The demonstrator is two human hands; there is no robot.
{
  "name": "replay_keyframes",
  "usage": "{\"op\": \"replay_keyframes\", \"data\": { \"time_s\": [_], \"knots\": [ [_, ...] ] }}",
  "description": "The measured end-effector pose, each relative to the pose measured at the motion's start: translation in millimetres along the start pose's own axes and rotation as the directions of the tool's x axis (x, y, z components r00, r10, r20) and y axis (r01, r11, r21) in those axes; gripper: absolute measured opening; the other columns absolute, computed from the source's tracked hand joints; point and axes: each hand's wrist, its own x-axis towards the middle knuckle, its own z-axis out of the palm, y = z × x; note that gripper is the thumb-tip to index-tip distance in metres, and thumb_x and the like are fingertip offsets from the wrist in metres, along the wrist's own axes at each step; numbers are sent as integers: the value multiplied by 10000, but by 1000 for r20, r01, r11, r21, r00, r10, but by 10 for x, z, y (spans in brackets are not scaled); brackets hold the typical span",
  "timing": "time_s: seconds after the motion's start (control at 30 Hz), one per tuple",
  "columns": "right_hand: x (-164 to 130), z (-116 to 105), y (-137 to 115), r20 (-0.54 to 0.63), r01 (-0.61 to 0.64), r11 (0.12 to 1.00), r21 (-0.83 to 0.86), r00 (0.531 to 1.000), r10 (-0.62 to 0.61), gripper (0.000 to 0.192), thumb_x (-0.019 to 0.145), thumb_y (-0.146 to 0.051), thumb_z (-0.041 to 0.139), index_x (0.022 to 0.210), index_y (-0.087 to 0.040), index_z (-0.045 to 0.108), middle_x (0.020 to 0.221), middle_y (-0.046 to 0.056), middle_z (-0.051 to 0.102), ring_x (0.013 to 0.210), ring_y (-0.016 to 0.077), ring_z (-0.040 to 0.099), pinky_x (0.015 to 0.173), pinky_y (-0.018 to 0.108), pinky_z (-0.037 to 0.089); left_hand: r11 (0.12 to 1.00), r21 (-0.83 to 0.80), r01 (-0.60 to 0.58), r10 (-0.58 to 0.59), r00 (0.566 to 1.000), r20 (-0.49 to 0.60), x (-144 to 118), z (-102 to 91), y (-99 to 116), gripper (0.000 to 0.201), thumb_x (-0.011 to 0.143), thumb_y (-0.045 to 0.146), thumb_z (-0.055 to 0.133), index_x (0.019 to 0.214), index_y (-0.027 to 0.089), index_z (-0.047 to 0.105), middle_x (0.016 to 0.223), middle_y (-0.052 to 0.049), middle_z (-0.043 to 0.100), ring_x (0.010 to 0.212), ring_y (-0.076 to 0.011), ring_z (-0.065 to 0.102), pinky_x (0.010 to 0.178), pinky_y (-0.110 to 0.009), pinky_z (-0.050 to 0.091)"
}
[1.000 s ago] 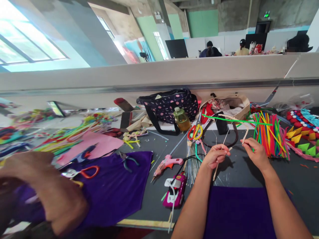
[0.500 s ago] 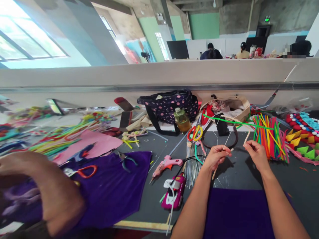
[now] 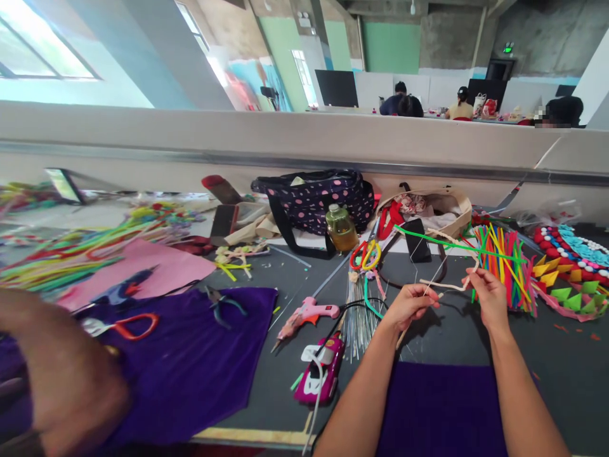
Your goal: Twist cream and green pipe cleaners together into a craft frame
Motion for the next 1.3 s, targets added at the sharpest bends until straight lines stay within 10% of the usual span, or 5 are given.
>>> {"op": "replay_keyframes", "data": {
  "time_s": [0.9, 1.3],
  "knots": [
    [360, -25, 116, -206, -104, 988, 113, 971, 125, 276, 665, -407, 770, 694, -151, 668, 589, -12, 588, 494, 78, 485, 457, 201, 363, 975, -123, 186, -169, 976, 138, 34, 1, -72, 358, 618, 293, 798, 856, 84, 630, 720, -53, 676, 319, 2, 372, 306, -153, 121],
    [178, 241, 272, -18, -214, 968, 129, 976, 218, 313, 718, -437, 720, 860, -162, 675, 707, -3, 637, 484, 51, 428, 407, 174, 311, 937, -316, -148, 114, 986, -122, 85, -34, 16, 423, 675, 267, 774, 1033, 102, 621, 913, -82, 656, 609, -98, 602, 391, -155, 431]
  ]
}}
